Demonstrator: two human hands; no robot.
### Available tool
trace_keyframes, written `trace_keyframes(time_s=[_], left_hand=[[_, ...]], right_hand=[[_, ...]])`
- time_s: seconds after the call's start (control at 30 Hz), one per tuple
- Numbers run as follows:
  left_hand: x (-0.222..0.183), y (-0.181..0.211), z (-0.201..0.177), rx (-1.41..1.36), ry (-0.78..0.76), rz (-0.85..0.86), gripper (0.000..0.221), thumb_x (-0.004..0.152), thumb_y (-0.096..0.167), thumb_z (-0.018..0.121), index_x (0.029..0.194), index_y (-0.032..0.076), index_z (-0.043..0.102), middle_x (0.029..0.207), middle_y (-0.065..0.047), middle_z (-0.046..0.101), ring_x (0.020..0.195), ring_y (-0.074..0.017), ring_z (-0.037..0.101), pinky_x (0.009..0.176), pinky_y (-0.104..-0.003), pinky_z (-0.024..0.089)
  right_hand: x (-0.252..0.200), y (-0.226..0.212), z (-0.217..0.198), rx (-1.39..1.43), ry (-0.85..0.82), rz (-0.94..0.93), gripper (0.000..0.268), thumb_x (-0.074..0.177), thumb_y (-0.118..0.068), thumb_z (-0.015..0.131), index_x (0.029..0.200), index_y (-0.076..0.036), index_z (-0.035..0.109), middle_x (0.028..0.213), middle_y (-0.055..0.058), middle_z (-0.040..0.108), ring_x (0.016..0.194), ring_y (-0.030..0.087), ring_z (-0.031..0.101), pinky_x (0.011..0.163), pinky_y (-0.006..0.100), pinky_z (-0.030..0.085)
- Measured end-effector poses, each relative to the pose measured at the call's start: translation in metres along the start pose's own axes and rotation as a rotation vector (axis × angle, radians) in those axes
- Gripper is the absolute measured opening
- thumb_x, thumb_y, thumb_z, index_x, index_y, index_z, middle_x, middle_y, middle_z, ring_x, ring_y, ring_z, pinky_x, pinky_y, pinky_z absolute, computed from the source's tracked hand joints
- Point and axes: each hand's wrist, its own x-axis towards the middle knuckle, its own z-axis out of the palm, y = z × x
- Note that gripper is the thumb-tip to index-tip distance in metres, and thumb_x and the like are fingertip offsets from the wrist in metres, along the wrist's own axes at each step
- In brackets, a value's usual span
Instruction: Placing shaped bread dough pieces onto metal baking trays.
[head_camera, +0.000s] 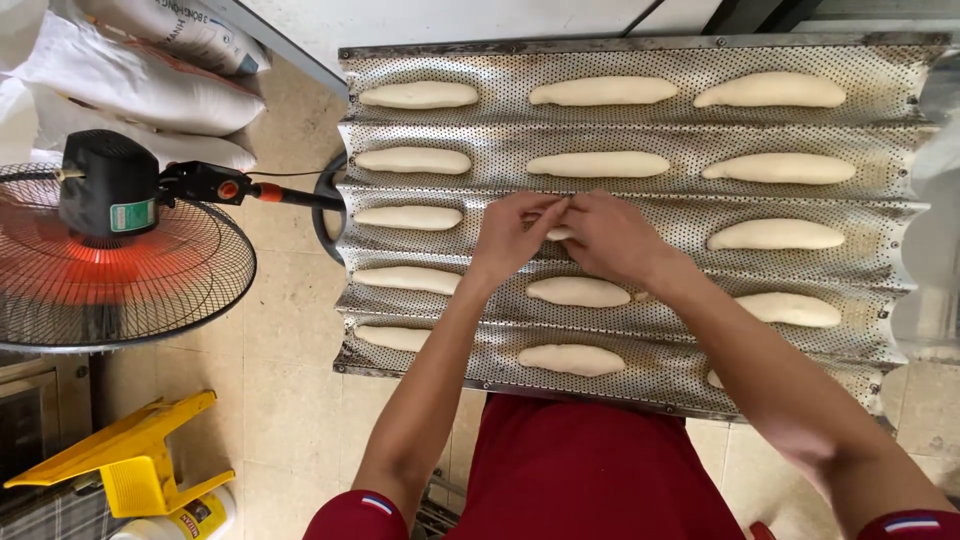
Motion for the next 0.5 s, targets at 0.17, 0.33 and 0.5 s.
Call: trace_keyframes(time_s=[0.17, 0.33, 0.5], left_hand=[[0.014, -0.008, 0.022, -0.012, -0.268, -0.26, 0.051, 0.112, 0.047, 0.054, 0.11, 0.004, 0.081, 0.088, -0.016, 0.077, 0.081, -0.0225, 0.069, 0.073, -0.033, 0.055], [0.017, 0.02, 0.03, 0.111, -0.329, -0.183, 0.051, 0.084, 0.045, 0.077, 0.113, 0.003, 0.079, 0.093, -0.009, 0.08, 0.083, -0.0151, 0.074, 0.075, -0.028, 0.057], [0.016, 0.027, 0.015, -0.066, -0.238, -0.185, 0.047, 0.082, 0.035, 0.083, 0.115, 0.002, 0.078, 0.098, -0.01, 0.081, 0.086, -0.0171, 0.076, 0.076, -0.028, 0.061]], right_hand=[[-0.025, 0.001, -0.031, 0.1, 0.076, -0.025, 0.031, 0.083, -0.021, 0.079, 0.111, -0.009, 0.074, 0.107, 0.009, 0.073, 0.101, 0.032, 0.068, 0.088, 0.046, 0.057], [-0.062, 0.025, -0.021, 0.128, 0.175, 0.144, 0.048, 0.081, -0.023, 0.084, 0.125, -0.009, 0.072, 0.118, 0.014, 0.073, 0.102, 0.034, 0.07, 0.088, 0.043, 0.058], [-0.065, 0.028, -0.027, 0.399, 0.168, 0.269, 0.048, 0.086, -0.024, 0.081, 0.13, -0.008, 0.07, 0.122, 0.011, 0.07, 0.103, 0.024, 0.07, 0.086, 0.036, 0.059]])
